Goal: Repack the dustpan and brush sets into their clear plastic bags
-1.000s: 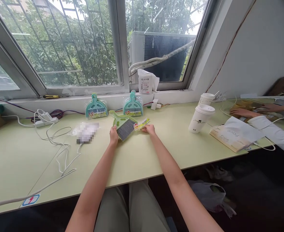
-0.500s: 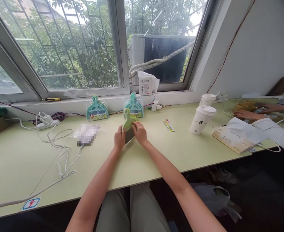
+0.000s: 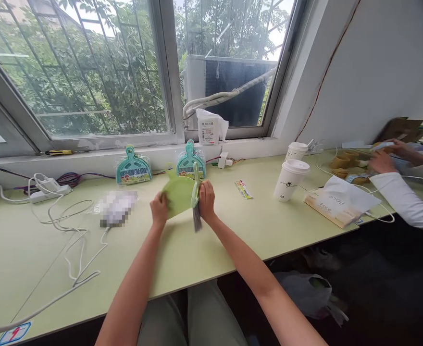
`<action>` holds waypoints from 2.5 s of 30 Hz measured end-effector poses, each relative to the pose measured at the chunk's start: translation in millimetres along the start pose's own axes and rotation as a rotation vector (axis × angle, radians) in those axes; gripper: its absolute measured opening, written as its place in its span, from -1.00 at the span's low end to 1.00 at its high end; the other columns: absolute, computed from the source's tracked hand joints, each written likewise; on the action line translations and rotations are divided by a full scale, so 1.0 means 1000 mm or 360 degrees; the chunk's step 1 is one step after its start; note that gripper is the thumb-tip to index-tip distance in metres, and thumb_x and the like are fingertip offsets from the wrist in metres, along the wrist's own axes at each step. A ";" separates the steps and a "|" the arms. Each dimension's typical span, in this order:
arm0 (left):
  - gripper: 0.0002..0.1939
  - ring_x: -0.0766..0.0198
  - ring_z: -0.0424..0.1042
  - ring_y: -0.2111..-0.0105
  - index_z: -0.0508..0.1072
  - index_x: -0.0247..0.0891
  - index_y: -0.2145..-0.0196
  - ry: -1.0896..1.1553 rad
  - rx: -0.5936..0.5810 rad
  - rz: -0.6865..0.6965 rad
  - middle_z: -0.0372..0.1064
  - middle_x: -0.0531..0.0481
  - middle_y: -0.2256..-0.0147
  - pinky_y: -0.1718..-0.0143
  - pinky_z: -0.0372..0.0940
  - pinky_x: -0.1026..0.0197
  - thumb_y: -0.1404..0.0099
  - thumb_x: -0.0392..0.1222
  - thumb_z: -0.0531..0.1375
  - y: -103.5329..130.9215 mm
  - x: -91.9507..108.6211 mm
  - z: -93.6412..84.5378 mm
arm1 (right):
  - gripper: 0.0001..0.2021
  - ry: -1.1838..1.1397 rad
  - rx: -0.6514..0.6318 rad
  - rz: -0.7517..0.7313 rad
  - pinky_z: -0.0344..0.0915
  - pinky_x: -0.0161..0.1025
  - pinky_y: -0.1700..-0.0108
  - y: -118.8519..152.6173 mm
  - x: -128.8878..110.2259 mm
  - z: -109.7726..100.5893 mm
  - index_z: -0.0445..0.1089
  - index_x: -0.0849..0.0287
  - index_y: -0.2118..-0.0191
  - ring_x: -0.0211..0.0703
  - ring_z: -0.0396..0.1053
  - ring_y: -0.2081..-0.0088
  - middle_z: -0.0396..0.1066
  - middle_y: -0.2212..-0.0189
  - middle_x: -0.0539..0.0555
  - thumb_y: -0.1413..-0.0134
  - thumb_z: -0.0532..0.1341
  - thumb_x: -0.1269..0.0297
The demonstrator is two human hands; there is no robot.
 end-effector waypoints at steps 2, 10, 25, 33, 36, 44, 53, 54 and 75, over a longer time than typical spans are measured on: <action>-0.71 0.20 0.29 0.44 0.44 -0.31 0.33 -0.0226 0.0272 -0.0137 0.40 -0.10 0.44 0.36 0.13 0.24 -0.34 -0.13 -0.02 -0.014 -0.022 -0.019 | -0.70 0.0115 -0.0006 0.0047 0.19 -0.25 0.17 -0.007 0.001 -0.006 0.21 0.12 0.35 -0.13 0.24 0.23 0.28 0.34 0.07 -0.36 -0.17 0.30; -0.67 0.05 0.39 0.33 0.45 -0.27 0.39 -0.0644 -0.0168 -0.0629 0.46 -0.21 0.36 0.35 0.17 0.16 -0.31 -0.04 -0.01 -0.023 -0.056 -0.031 | -0.78 0.1024 -0.0713 0.0383 0.22 -0.19 0.16 -0.005 0.072 0.003 0.41 0.25 0.21 0.02 0.24 0.05 0.39 0.18 0.24 -0.24 0.04 0.31; -0.56 -0.06 0.32 0.00 0.46 -0.25 0.08 -0.0777 -0.0224 -0.0517 0.40 -0.24 0.05 0.06 0.23 0.01 -0.37 0.03 -0.08 -0.011 -0.040 -0.024 | -0.71 0.1213 -0.0954 0.0507 0.08 -0.07 0.02 0.000 0.090 0.004 0.43 0.24 0.13 0.10 0.24 0.00 0.38 0.08 0.28 -0.12 0.17 0.16; -0.64 -0.05 0.31 -0.01 0.46 -0.20 0.12 -0.0808 -0.0255 -0.0548 0.38 -0.22 0.03 0.05 0.23 0.02 -0.35 -0.03 -0.05 -0.012 -0.039 -0.024 | -0.70 0.1211 -0.0926 0.0543 0.08 -0.09 0.02 -0.001 0.089 0.002 0.43 0.30 0.10 0.10 0.23 -0.02 0.38 0.08 0.32 -0.12 0.15 0.23; -0.62 -0.06 0.31 -0.01 0.46 -0.22 0.12 -0.0782 -0.0180 -0.0552 0.37 -0.24 0.03 0.05 0.22 0.01 -0.36 -0.04 -0.07 -0.013 -0.040 -0.027 | -0.72 0.1218 -0.0869 0.0533 0.09 -0.09 0.04 0.000 0.090 0.001 0.43 0.28 0.12 0.09 0.24 0.00 0.38 0.09 0.31 -0.16 0.11 0.24; -0.66 0.01 0.38 0.09 0.48 -0.19 0.16 -0.0635 0.0172 -0.0547 0.40 -0.17 0.07 0.15 0.24 0.07 -0.36 -0.14 -0.08 -0.014 -0.035 -0.042 | -0.77 0.1062 -0.0361 0.0569 0.11 -0.20 0.14 -0.016 0.085 -0.016 0.37 0.18 0.13 -0.03 0.28 0.07 0.39 0.14 0.22 -0.24 0.00 0.35; -0.64 0.07 0.39 0.12 0.48 -0.18 0.18 -0.0581 0.0426 -0.0592 0.43 -0.12 0.09 0.19 0.23 0.13 -0.36 -0.18 -0.11 -0.017 -0.035 -0.053 | -0.73 0.0992 -0.0193 0.0663 0.12 -0.21 0.13 -0.027 0.077 -0.038 0.34 0.19 0.07 -0.02 0.27 0.04 0.35 0.09 0.24 -0.26 -0.06 0.36; -0.64 0.07 0.39 0.12 0.48 -0.18 0.18 -0.0577 0.0419 -0.0597 0.43 -0.11 0.09 0.19 0.23 0.13 -0.36 -0.18 -0.10 -0.017 -0.036 -0.052 | -0.73 0.0987 -0.0196 0.0669 0.13 -0.21 0.14 -0.026 0.079 -0.037 0.35 0.19 0.08 -0.02 0.28 0.05 0.36 0.10 0.23 -0.26 -0.05 0.34; -0.84 0.08 0.41 0.13 0.42 -0.19 0.28 -0.0770 -0.0650 -0.0269 0.48 -0.10 0.16 0.24 0.22 0.19 -0.23 -0.10 0.12 -0.003 -0.027 -0.005 | -0.79 0.0894 -0.0852 0.0589 0.19 -0.25 0.09 -0.009 0.085 -0.001 0.48 0.14 0.20 -0.04 0.32 0.02 0.43 0.11 0.16 -0.03 0.22 0.23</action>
Point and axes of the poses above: each hand's wrist, its own y-axis away from the middle knuckle, its own z-axis out of the palm, x = y × z, the point moved 3 cm from there along -y, towards the middle knuckle
